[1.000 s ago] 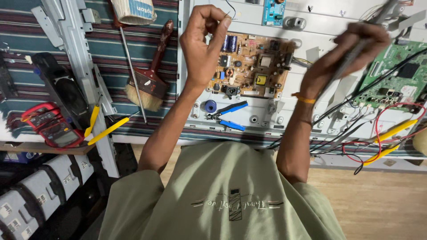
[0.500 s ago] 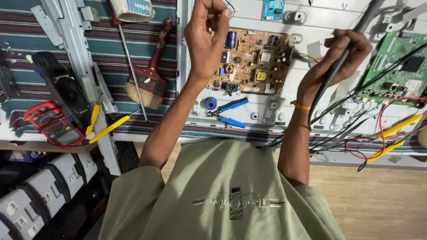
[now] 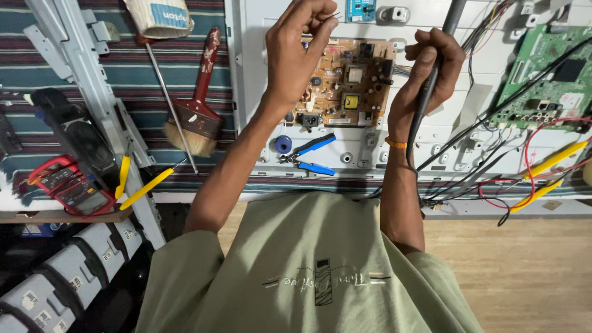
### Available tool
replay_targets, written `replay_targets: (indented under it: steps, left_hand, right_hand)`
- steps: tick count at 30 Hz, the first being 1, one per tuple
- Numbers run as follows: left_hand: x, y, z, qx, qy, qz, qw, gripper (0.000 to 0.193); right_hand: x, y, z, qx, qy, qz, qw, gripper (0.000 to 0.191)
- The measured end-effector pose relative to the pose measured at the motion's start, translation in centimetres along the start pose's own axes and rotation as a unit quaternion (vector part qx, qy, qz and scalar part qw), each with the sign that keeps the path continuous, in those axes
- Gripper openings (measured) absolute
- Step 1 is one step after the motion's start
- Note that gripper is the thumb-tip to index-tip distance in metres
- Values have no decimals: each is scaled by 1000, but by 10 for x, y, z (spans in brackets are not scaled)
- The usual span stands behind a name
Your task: The person repairs a television power board at a workbench. They hold a small blue circuit board, mark or clean its underside with a blue pen-like tool, place it on the TV chassis, and use a soldering iron to solder components and joints on the power board, repositioning the board and wires between soldering passes.
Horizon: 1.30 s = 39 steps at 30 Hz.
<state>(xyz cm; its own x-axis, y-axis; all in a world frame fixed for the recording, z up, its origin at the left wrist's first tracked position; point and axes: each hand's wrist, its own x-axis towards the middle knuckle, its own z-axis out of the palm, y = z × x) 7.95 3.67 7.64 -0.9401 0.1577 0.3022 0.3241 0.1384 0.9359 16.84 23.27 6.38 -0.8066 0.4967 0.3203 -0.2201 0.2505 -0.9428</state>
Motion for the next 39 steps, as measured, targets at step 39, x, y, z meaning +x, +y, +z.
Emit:
replay_targets:
  steps: [39]
  left_hand:
    - [22,-44,35,139,-150,14,979,12]
  right_hand:
    - [-3,16,-12,-54,-32,73,995,26]
